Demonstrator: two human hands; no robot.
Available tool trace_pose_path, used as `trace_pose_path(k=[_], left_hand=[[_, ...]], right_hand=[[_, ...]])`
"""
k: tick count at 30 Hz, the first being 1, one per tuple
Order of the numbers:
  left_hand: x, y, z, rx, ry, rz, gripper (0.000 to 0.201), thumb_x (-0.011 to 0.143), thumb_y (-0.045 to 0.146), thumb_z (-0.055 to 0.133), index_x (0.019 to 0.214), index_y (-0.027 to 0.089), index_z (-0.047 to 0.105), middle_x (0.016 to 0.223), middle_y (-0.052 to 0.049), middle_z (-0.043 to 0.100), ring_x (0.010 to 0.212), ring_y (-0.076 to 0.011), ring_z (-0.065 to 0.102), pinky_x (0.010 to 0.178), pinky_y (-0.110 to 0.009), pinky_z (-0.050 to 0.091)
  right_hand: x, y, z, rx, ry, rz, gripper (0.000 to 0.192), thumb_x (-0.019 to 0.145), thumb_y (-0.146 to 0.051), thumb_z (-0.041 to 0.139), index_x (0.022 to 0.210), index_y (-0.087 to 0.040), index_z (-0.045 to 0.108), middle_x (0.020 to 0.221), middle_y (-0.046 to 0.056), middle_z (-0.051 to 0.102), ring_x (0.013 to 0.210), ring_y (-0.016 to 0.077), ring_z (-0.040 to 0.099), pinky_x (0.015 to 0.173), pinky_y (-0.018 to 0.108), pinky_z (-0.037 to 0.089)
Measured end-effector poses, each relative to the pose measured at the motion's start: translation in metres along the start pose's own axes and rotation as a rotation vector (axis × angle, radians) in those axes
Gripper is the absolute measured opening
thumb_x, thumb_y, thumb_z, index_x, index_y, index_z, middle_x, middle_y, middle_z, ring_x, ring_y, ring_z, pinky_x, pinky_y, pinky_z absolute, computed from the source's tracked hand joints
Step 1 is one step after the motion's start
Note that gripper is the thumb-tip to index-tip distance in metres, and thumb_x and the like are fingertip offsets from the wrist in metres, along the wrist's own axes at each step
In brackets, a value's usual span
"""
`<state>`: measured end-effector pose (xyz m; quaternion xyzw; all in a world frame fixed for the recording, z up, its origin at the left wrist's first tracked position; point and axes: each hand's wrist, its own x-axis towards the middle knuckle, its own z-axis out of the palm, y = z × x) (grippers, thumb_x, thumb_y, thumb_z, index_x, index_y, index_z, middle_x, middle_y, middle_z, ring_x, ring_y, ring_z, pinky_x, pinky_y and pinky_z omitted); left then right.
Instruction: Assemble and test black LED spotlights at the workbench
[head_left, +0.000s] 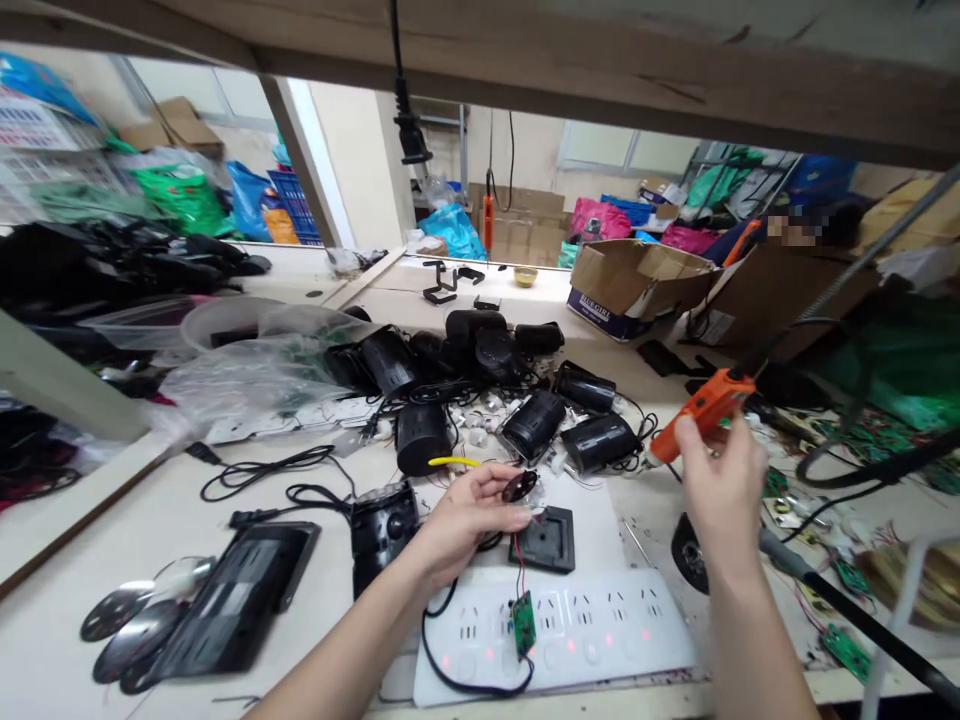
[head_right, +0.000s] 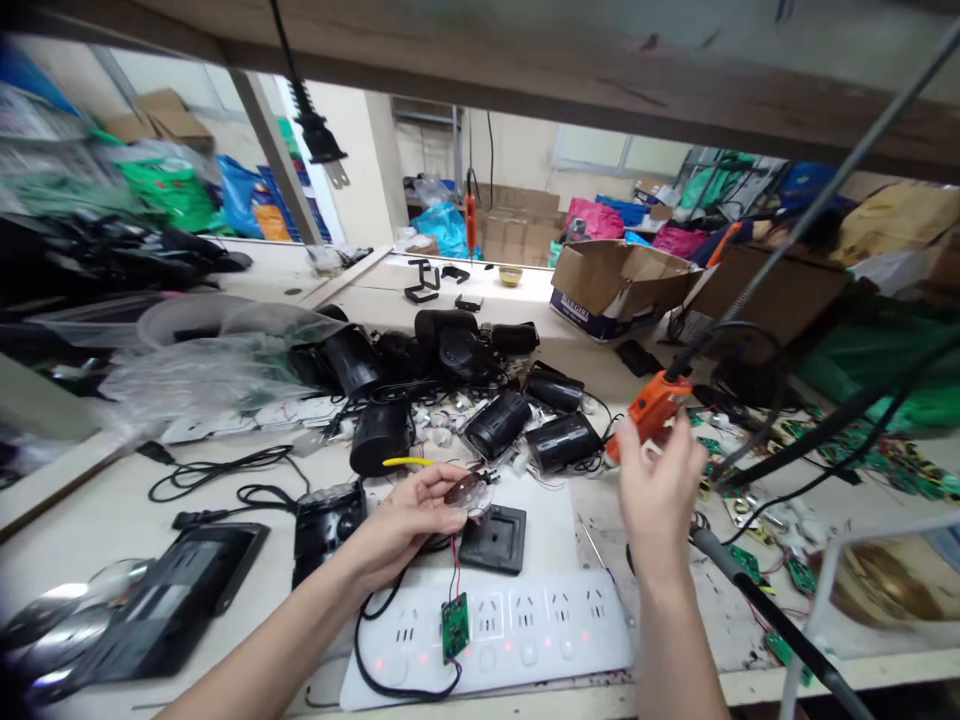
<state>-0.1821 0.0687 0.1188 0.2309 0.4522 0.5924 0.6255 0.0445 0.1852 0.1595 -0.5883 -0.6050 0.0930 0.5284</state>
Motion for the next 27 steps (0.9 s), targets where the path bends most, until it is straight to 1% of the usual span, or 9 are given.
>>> trace_pose_path(k=[2, 3, 6, 10, 17, 19, 22, 24, 27], left_hand=[[-0.003, 0.002, -0.002, -0.054, -0.017, -0.020, 0.055, 0.045, 0.016, 0.090, 0.094, 0.015, 0.065, 0.088, -0.002, 0.071, 0.068, -0.0098, 0.063, 0.069, -0.023, 0.048], [-0.004, 0.003, -0.002, -0.069, -0.024, -0.024, 0.056, 0.045, 0.016, 0.090, 0.095, 0.015, 0.065, 0.089, -0.002, 0.072, 0.067, -0.0096, 0.063, 0.068, -0.022, 0.047], [-0.009, 0.005, -0.002, -0.074, -0.030, -0.026, 0.057, 0.047, 0.015, 0.089, 0.098, 0.015, 0.064, 0.092, -0.004, 0.073, 0.071, -0.0109, 0.066, 0.070, -0.022, 0.047], [-0.018, 0.008, 0.001, -0.062, -0.015, -0.028, 0.058, 0.046, 0.015, 0.088, 0.098, 0.014, 0.063, 0.084, -0.003, 0.073, 0.069, -0.0101, 0.064, 0.070, -0.022, 0.046], [-0.050, 0.022, -0.006, 0.044, 0.060, 0.074, 0.059, 0.049, 0.019, 0.089, 0.101, 0.016, 0.063, 0.088, -0.003, 0.070, 0.076, -0.0128, 0.062, 0.071, -0.024, 0.048], [-0.065, 0.029, -0.019, 0.086, 0.092, 0.144, 0.062, 0.054, 0.023, 0.088, 0.109, 0.018, 0.061, 0.099, -0.006, 0.070, 0.088, -0.0154, 0.063, 0.080, -0.027, 0.050], [-0.088, 0.037, -0.054, 0.154, 0.201, 0.258, 0.061, 0.062, 0.033, 0.084, 0.116, 0.020, 0.058, 0.113, -0.009, 0.067, 0.099, -0.0191, 0.063, 0.090, -0.032, 0.051], [-0.103, 0.036, -0.081, 0.237, 0.395, 0.335, 0.055, 0.063, 0.038, 0.083, 0.109, 0.019, 0.059, 0.109, -0.009, 0.067, 0.097, -0.0199, 0.064, 0.089, -0.034, 0.053], [-0.122, 0.024, -0.116, 0.355, 0.624, 0.353, 0.050, 0.061, 0.042, 0.083, 0.098, 0.017, 0.061, 0.098, -0.009, 0.067, 0.094, -0.0217, 0.064, 0.087, -0.035, 0.055]], right_hand=[[-0.021, -0.006, -0.009, -0.044, 0.071, -0.114, 0.073, 0.079, -0.055, 0.067, 0.130, -0.007, 0.050, 0.114, 0.023, 0.055, 0.100, 0.0340, 0.056, 0.086, 0.051, 0.048], [-0.035, -0.011, -0.011, -0.010, 0.051, -0.183, 0.060, 0.082, -0.047, 0.067, 0.127, -0.009, 0.053, 0.113, 0.021, 0.055, 0.096, 0.0305, 0.058, 0.083, 0.047, 0.050], [-0.074, -0.027, -0.010, 0.194, -0.295, -0.505, 0.017, 0.091, -0.020, 0.058, 0.108, -0.017, 0.060, 0.101, 0.011, 0.060, 0.089, 0.0219, 0.061, 0.075, 0.035, 0.055], [-0.096, -0.043, -0.002, 0.220, -0.482, -0.900, 0.026, 0.089, 0.000, 0.052, 0.109, -0.014, 0.060, 0.095, 0.010, 0.062, 0.088, 0.0200, 0.060, 0.078, 0.033, 0.053], [-0.098, -0.060, 0.006, 0.158, -0.493, -1.164, 0.024, 0.088, -0.001, 0.054, 0.110, -0.008, 0.061, 0.095, 0.014, 0.066, 0.085, 0.0221, 0.062, 0.073, 0.034, 0.055], [-0.105, -0.073, 0.011, 0.202, -0.502, -1.127, 0.022, 0.088, -0.001, 0.054, 0.107, -0.009, 0.060, 0.093, 0.012, 0.067, 0.085, 0.0209, 0.062, 0.074, 0.032, 0.055], [-0.116, -0.094, 0.025, 0.357, -0.502, -0.919, 0.019, 0.087, 0.000, 0.054, 0.098, -0.015, 0.060, 0.084, 0.007, 0.065, 0.082, 0.0167, 0.063, 0.074, 0.028, 0.054], [-0.124, -0.104, 0.036, 0.494, -0.504, -0.694, 0.015, 0.088, -0.004, 0.056, 0.092, -0.018, 0.060, 0.082, 0.004, 0.063, 0.079, 0.0149, 0.063, 0.070, 0.026, 0.053], [-0.139, -0.111, 0.051, 0.730, -0.575, -0.207, 0.005, 0.087, -0.019, 0.064, 0.084, -0.021, 0.060, 0.078, 0.001, 0.063, 0.071, 0.0138, 0.063, 0.062, 0.024, 0.053]])
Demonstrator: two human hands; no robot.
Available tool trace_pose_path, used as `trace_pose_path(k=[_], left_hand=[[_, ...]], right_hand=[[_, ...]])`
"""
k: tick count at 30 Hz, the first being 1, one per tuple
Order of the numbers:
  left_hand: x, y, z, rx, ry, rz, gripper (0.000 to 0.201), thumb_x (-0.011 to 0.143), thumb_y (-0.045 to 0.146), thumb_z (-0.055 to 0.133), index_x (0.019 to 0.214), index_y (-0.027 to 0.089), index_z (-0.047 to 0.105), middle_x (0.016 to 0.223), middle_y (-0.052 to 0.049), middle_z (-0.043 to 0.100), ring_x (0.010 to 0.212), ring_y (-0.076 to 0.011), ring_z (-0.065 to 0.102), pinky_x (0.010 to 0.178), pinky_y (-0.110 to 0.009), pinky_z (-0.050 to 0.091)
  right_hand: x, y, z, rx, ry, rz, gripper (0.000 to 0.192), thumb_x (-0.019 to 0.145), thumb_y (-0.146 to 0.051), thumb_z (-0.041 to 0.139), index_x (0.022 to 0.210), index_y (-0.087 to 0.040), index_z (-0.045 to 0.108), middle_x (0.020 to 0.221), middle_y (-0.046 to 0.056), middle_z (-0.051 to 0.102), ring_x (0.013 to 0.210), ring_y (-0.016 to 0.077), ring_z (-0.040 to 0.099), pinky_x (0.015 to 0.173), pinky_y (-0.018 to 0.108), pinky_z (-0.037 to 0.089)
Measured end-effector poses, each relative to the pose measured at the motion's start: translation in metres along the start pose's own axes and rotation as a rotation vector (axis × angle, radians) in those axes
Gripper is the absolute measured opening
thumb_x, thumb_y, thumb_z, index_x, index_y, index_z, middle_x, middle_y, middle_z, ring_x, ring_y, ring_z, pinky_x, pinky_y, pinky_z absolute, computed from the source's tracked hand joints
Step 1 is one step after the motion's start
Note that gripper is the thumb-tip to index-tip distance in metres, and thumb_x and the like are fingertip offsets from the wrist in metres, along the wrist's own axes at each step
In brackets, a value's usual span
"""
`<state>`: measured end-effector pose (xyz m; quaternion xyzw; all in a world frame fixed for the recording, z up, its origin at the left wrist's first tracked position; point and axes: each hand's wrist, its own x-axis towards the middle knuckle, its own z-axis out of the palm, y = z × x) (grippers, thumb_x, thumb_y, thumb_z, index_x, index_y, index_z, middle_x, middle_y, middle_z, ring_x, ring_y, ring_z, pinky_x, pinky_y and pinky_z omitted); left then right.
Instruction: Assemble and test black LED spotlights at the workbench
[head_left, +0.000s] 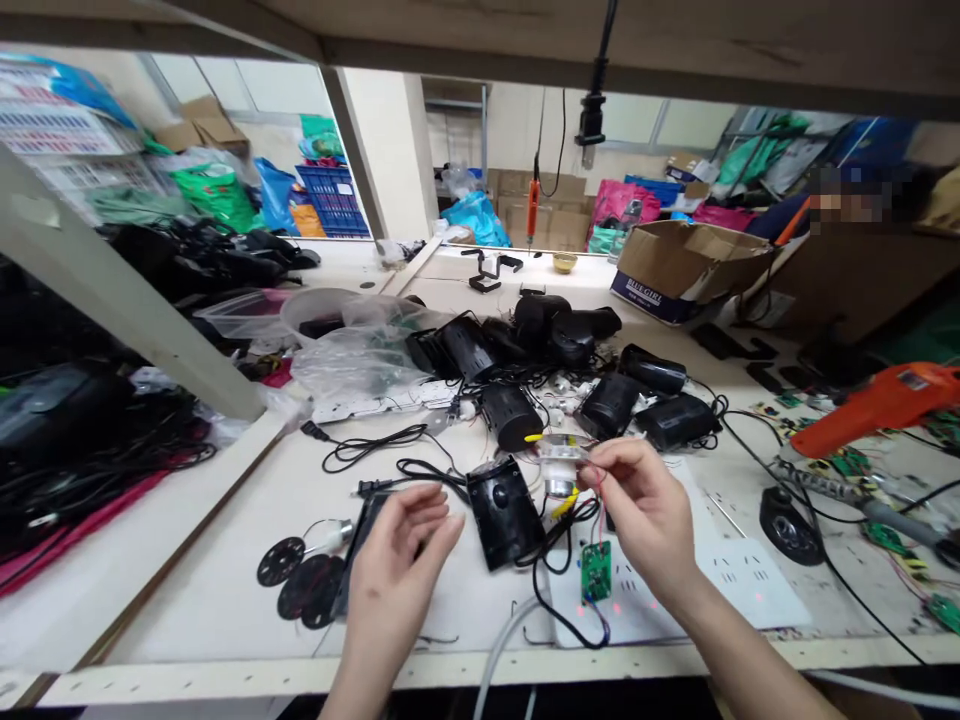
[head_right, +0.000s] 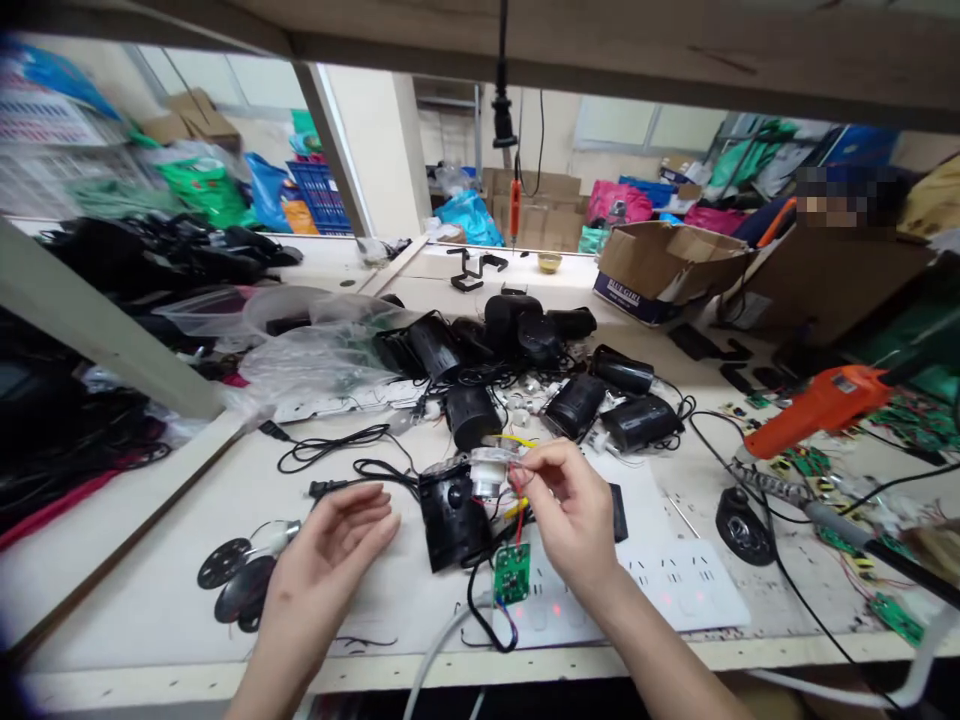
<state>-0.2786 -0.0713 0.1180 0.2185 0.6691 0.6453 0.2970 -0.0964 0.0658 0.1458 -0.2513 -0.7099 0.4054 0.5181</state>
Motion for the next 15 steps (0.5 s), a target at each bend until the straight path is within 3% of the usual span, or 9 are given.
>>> trace_pose_path(k=[4, 7, 10, 15], left_hand=[[-0.011, -0.023, -0.018, 0.064, -0.103, -0.024, 0.044, 0.067, 0.043, 0.079, 0.098, 0.016, 0.062, 0.093, -0.009, 0.068, 0.089, -0.0221, 0.066, 0.083, -0.036, 0.058], [-0.015, -0.026, -0.011, 0.077, -0.105, -0.011, 0.040, 0.068, 0.042, 0.077, 0.095, 0.016, 0.063, 0.091, -0.008, 0.069, 0.085, -0.0215, 0.067, 0.080, -0.035, 0.059], [-0.018, -0.020, 0.003, 0.085, -0.081, 0.004, 0.038, 0.065, 0.041, 0.079, 0.090, 0.017, 0.064, 0.085, -0.007, 0.070, 0.080, -0.0210, 0.067, 0.076, -0.034, 0.059], [-0.042, -0.008, 0.018, 0.083, -0.094, 0.009, 0.036, 0.063, 0.042, 0.080, 0.086, 0.017, 0.067, 0.085, -0.007, 0.070, 0.080, -0.0203, 0.066, 0.076, -0.032, 0.057]], right_hand=[[-0.015, 0.006, 0.016, 0.484, 0.045, 0.548, 0.032, 0.070, -0.040, 0.082, 0.077, -0.020, 0.057, 0.066, -0.003, 0.060, 0.053, 0.0115, 0.059, 0.052, 0.023, 0.051], [-0.029, 0.008, 0.013, 0.607, 0.011, 0.717, 0.043, 0.061, -0.044, 0.086, 0.075, -0.019, 0.054, 0.062, -0.004, 0.058, 0.051, 0.0108, 0.057, 0.050, 0.023, 0.050], [-0.041, 0.013, -0.006, 0.400, -0.012, 0.573, 0.034, 0.073, -0.043, 0.079, 0.075, -0.018, 0.056, 0.063, -0.001, 0.060, 0.053, 0.0126, 0.059, 0.051, 0.024, 0.051], [-0.056, 0.010, -0.049, -0.227, 0.034, -0.077, 0.005, 0.089, -0.018, 0.061, 0.084, -0.019, 0.064, 0.083, 0.006, 0.065, 0.078, 0.0174, 0.065, 0.067, 0.029, 0.056]])
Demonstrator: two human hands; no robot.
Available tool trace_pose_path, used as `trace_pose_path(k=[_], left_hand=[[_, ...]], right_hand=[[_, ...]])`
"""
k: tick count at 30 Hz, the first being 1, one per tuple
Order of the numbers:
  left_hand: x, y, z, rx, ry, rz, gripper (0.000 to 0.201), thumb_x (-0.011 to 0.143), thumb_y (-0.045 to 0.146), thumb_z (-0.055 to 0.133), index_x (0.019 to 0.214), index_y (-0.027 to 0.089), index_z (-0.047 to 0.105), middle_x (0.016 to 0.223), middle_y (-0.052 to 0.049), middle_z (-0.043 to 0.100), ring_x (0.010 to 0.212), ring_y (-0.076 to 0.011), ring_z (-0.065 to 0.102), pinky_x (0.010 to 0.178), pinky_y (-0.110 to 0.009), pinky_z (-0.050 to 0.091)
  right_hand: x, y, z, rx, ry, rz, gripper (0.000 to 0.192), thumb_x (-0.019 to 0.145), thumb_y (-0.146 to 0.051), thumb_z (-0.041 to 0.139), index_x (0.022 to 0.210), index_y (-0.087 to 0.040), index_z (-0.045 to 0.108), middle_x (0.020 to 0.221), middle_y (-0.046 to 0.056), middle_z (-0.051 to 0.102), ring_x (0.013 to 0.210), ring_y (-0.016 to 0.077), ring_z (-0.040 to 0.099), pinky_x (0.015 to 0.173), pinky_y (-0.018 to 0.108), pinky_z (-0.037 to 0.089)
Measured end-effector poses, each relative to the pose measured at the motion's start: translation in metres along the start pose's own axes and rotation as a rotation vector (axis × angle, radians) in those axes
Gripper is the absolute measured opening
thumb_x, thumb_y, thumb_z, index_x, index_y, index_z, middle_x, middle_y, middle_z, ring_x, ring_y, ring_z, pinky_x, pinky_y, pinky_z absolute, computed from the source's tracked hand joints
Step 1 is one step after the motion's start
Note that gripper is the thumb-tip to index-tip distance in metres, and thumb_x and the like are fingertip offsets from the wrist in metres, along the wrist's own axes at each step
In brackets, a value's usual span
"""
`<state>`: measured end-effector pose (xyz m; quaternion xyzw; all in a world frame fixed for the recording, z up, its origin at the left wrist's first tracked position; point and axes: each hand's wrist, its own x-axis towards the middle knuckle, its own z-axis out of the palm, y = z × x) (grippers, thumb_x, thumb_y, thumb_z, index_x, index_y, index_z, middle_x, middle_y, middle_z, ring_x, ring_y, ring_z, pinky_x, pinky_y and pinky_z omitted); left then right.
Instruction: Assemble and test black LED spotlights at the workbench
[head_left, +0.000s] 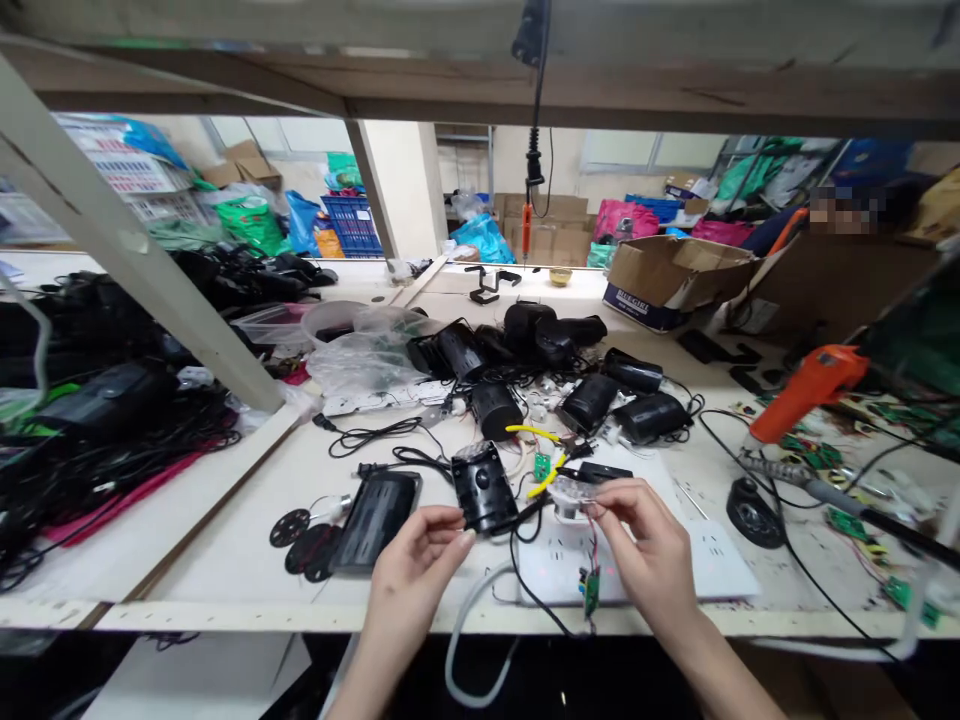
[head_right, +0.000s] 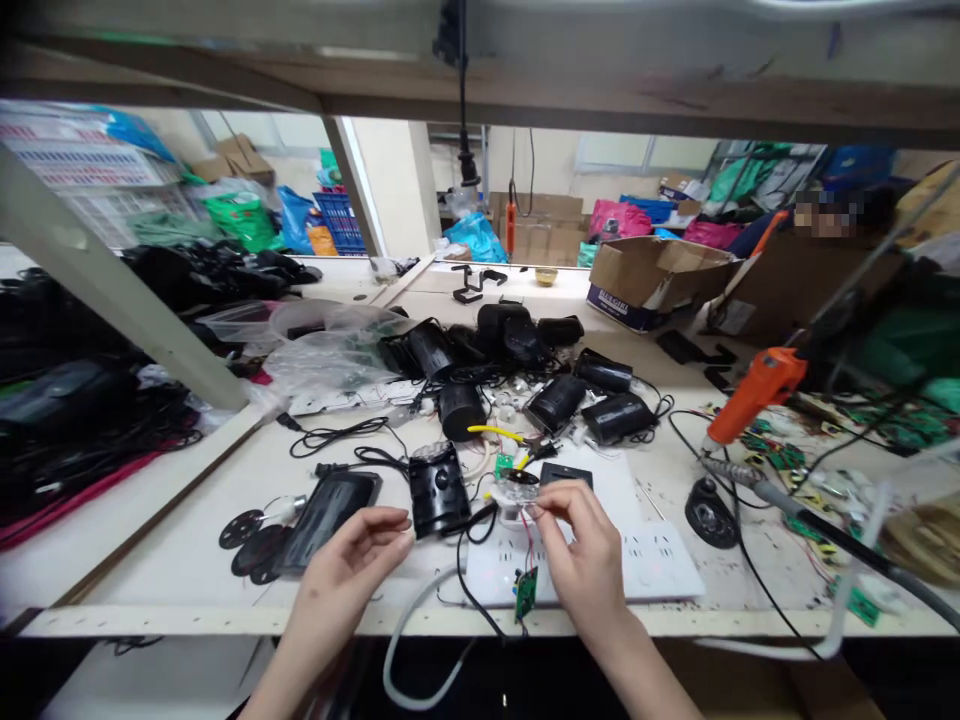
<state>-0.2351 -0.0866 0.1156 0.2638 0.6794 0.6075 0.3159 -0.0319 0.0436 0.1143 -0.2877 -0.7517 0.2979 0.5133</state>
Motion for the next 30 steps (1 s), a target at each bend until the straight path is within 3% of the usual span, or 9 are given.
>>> trace_pose_path(k=[4, 8, 13, 19, 24, 30], left_hand=[[-0.028, 0.005, 0.006, -0.005, -0.037, 0.001, 0.037, 0.060, 0.044, 0.082, 0.082, 0.017, 0.067, 0.083, -0.006, 0.070, 0.079, -0.0201, 0.065, 0.074, -0.031, 0.056], [-0.051, 0.004, 0.011, -0.051, -0.127, -0.019, 0.034, 0.064, 0.040, 0.081, 0.085, 0.018, 0.067, 0.086, -0.005, 0.069, 0.080, -0.0181, 0.065, 0.077, -0.030, 0.055], [-0.054, 0.001, 0.011, -0.163, -0.219, -0.038, 0.039, 0.067, 0.033, 0.083, 0.098, 0.017, 0.065, 0.099, -0.008, 0.070, 0.096, -0.0213, 0.066, 0.090, -0.034, 0.054], [-0.028, 0.005, 0.018, -0.272, -0.343, -0.055, 0.054, 0.064, 0.025, 0.086, 0.112, 0.017, 0.061, 0.110, -0.012, 0.070, 0.100, -0.0238, 0.066, 0.094, -0.038, 0.052], [-0.008, 0.001, 0.030, -0.284, -0.268, -0.089, 0.049, 0.062, 0.023, 0.086, 0.104, 0.017, 0.061, 0.095, -0.009, 0.072, 0.091, -0.0223, 0.067, 0.086, -0.036, 0.054], [0.008, -0.013, 0.039, -0.302, -0.239, -0.117, 0.050, 0.063, 0.026, 0.086, 0.105, 0.017, 0.061, 0.092, -0.008, 0.073, 0.085, -0.0203, 0.067, 0.079, -0.033, 0.055]], right_hand=[[-0.018, -0.015, -0.020, -0.216, 0.014, -0.371, 0.020, 0.086, 0.000, 0.057, 0.095, -0.018, 0.062, 0.094, 0.009, 0.064, 0.089, 0.0187, 0.065, 0.077, 0.033, 0.057], [-0.037, -0.027, -0.020, -0.252, -0.061, -0.505, 0.031, 0.082, 0.006, 0.058, 0.104, -0.015, 0.061, 0.104, 0.014, 0.062, 0.097, 0.0202, 0.064, 0.078, 0.033, 0.059], [-0.043, -0.024, -0.001, -0.180, -0.125, -0.565, 0.036, 0.082, 0.006, 0.057, 0.111, -0.015, 0.060, 0.107, 0.015, 0.060, 0.099, 0.0220, 0.063, 0.076, 0.035, 0.061], [-0.029, -0.009, 0.020, -0.107, -0.154, -0.578, 0.033, 0.083, 0.004, 0.054, 0.111, -0.014, 0.061, 0.105, 0.015, 0.062, 0.097, 0.0222, 0.065, 0.074, 0.034, 0.061], [-0.017, 0.004, 0.029, -0.105, -0.187, -0.519, 0.031, 0.085, 0.003, 0.048, 0.106, -0.015, 0.063, 0.100, 0.015, 0.063, 0.092, 0.0213, 0.065, 0.072, 0.034, 0.061], [-0.009, 0.015, 0.032, -0.123, -0.323, -0.406, 0.028, 0.086, 0.002, 0.047, 0.105, -0.012, 0.063, 0.103, 0.016, 0.061, 0.095, 0.0207, 0.065, 0.079, 0.030, 0.060]])
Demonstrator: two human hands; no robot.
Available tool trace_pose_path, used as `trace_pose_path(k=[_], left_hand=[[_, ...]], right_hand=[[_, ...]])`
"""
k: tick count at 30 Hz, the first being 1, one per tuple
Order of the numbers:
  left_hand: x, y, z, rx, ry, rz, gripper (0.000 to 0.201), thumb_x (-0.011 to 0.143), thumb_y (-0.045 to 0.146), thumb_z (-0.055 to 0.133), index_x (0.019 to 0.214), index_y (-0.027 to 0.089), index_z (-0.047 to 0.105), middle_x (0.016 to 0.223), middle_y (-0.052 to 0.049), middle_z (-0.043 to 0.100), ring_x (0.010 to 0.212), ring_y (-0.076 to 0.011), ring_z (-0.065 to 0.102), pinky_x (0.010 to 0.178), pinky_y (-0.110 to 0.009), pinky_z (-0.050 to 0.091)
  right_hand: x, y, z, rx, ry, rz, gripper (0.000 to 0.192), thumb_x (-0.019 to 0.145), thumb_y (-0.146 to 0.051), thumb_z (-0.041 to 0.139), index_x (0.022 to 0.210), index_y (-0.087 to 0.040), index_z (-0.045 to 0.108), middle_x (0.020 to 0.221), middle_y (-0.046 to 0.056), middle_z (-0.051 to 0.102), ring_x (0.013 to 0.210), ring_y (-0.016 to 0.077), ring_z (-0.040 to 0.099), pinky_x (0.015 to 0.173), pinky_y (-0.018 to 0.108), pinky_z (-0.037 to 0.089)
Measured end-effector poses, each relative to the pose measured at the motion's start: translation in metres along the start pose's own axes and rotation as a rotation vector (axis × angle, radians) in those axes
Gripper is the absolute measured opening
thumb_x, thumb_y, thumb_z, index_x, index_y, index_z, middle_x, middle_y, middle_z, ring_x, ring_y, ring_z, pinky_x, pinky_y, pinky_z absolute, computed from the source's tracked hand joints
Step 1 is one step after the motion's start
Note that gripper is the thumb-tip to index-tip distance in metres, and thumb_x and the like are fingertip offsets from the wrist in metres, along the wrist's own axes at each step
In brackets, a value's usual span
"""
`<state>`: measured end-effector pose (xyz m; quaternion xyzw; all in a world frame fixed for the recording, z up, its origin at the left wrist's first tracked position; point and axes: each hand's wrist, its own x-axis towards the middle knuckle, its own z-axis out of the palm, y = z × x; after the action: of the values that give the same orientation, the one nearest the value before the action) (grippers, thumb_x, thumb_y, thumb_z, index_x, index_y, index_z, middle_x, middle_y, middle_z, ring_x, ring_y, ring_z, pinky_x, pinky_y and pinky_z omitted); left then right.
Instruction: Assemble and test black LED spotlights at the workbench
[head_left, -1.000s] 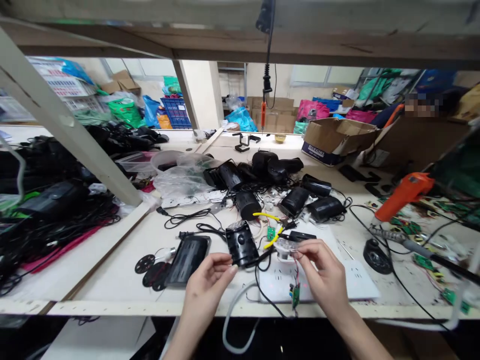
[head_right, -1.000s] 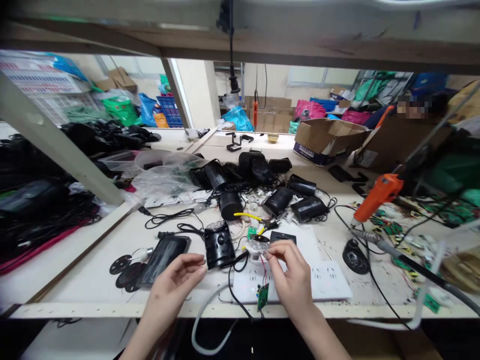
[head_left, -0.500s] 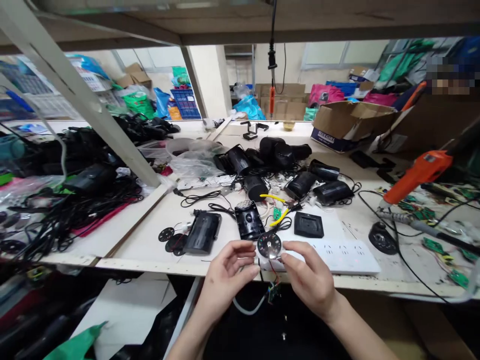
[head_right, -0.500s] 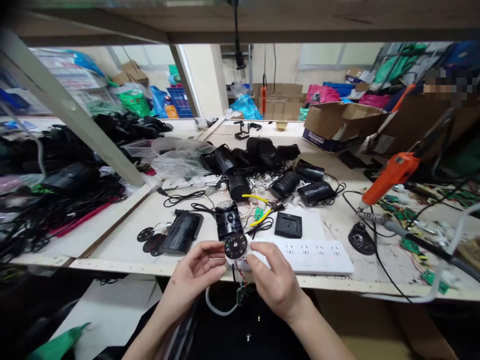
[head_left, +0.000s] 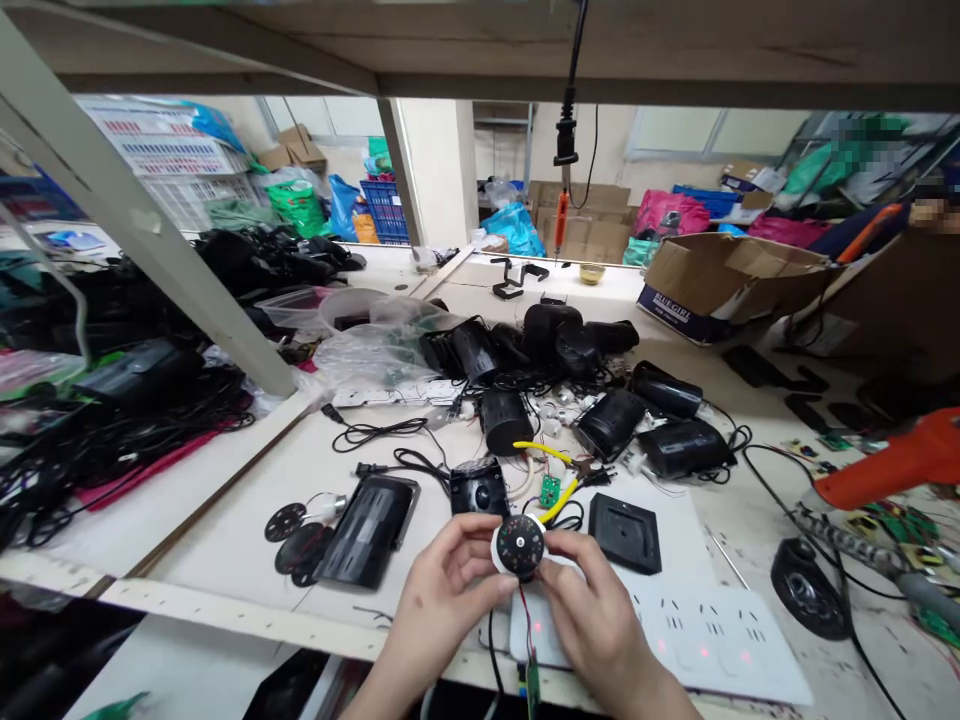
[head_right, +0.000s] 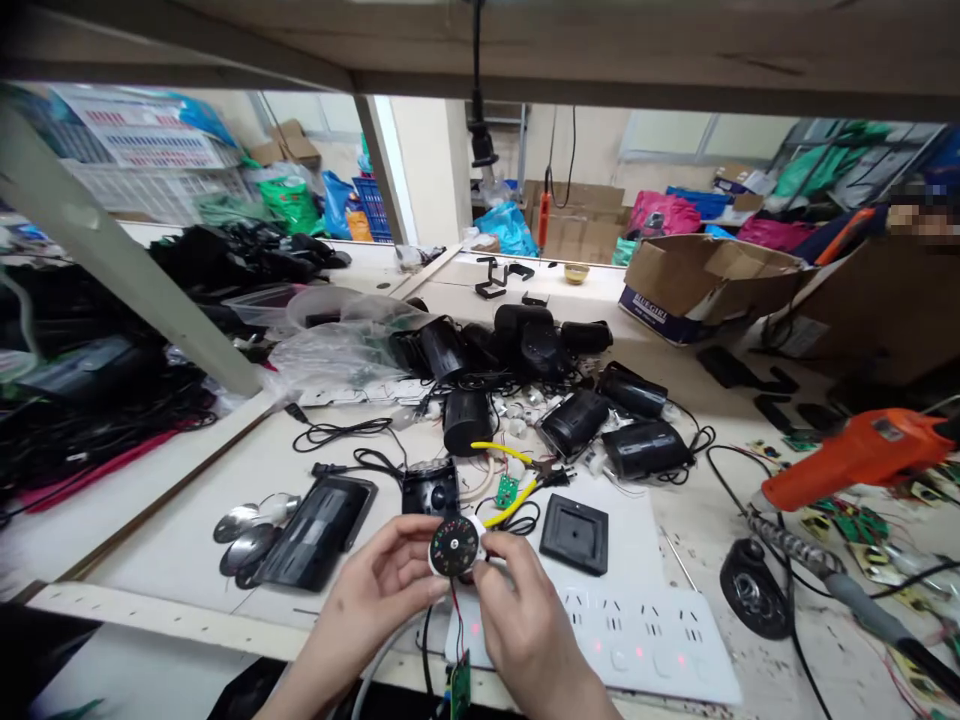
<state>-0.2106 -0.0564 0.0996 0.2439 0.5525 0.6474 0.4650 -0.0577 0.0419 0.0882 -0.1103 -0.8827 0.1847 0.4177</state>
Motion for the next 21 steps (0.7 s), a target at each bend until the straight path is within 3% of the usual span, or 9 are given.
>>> trace_pose_path(k=[4, 6, 11, 13, 21], left_hand=[[0.008, 0.004, -0.001, 0.072, -0.040, -0.023, 0.049, 0.065, 0.030, 0.085, 0.106, 0.017, 0.062, 0.092, -0.008, 0.072, 0.083, -0.0194, 0.067, 0.076, -0.031, 0.056], [0.012, 0.009, -0.009, 0.147, 0.005, 0.012, 0.047, 0.066, 0.033, 0.084, 0.105, 0.017, 0.063, 0.093, -0.008, 0.071, 0.081, -0.0188, 0.067, 0.076, -0.031, 0.057], [0.027, 0.025, -0.044, 0.408, 0.374, 0.138, 0.040, 0.069, 0.044, 0.078, 0.095, 0.018, 0.064, 0.090, -0.007, 0.070, 0.082, -0.0202, 0.067, 0.077, -0.033, 0.058], [0.033, 0.030, -0.051, 0.521, 0.451, 0.145, 0.044, 0.067, 0.048, 0.077, 0.097, 0.018, 0.063, 0.089, -0.007, 0.069, 0.081, -0.0218, 0.068, 0.077, -0.036, 0.058], [0.043, 0.026, -0.024, 0.811, 0.465, 0.056, 0.066, 0.072, 0.058, 0.066, 0.123, 0.017, 0.053, 0.088, -0.004, 0.065, 0.064, -0.0193, 0.062, 0.064, -0.033, 0.051]], right_hand=[[0.003, 0.009, -0.005, 0.031, -0.008, 0.050, 0.025, 0.088, 0.001, 0.046, 0.102, -0.015, 0.061, 0.100, 0.013, 0.060, 0.092, 0.0189, 0.065, 0.078, 0.030, 0.059], [0.004, 0.017, -0.013, 0.012, 0.016, 0.077, 0.023, 0.089, 0.000, 0.047, 0.100, -0.015, 0.059, 0.098, 0.012, 0.060, 0.091, 0.0188, 0.065, 0.078, 0.029, 0.059], [0.001, 0.044, -0.043, -0.169, 0.066, 0.160, 0.013, 0.093, -0.009, 0.049, 0.093, -0.018, 0.058, 0.095, 0.010, 0.061, 0.085, 0.0185, 0.067, 0.073, 0.028, 0.058], [-0.001, 0.053, -0.054, -0.224, 0.064, 0.145, 0.011, 0.094, -0.012, 0.050, 0.090, -0.018, 0.058, 0.092, 0.009, 0.061, 0.083, 0.0177, 0.066, 0.072, 0.026, 0.057], [-0.015, 0.061, -0.069, -0.300, 0.008, 0.074, 0.008, 0.092, -0.012, 0.052, 0.088, -0.019, 0.056, 0.086, 0.008, 0.064, 0.079, 0.0181, 0.066, 0.070, 0.025, 0.056]])
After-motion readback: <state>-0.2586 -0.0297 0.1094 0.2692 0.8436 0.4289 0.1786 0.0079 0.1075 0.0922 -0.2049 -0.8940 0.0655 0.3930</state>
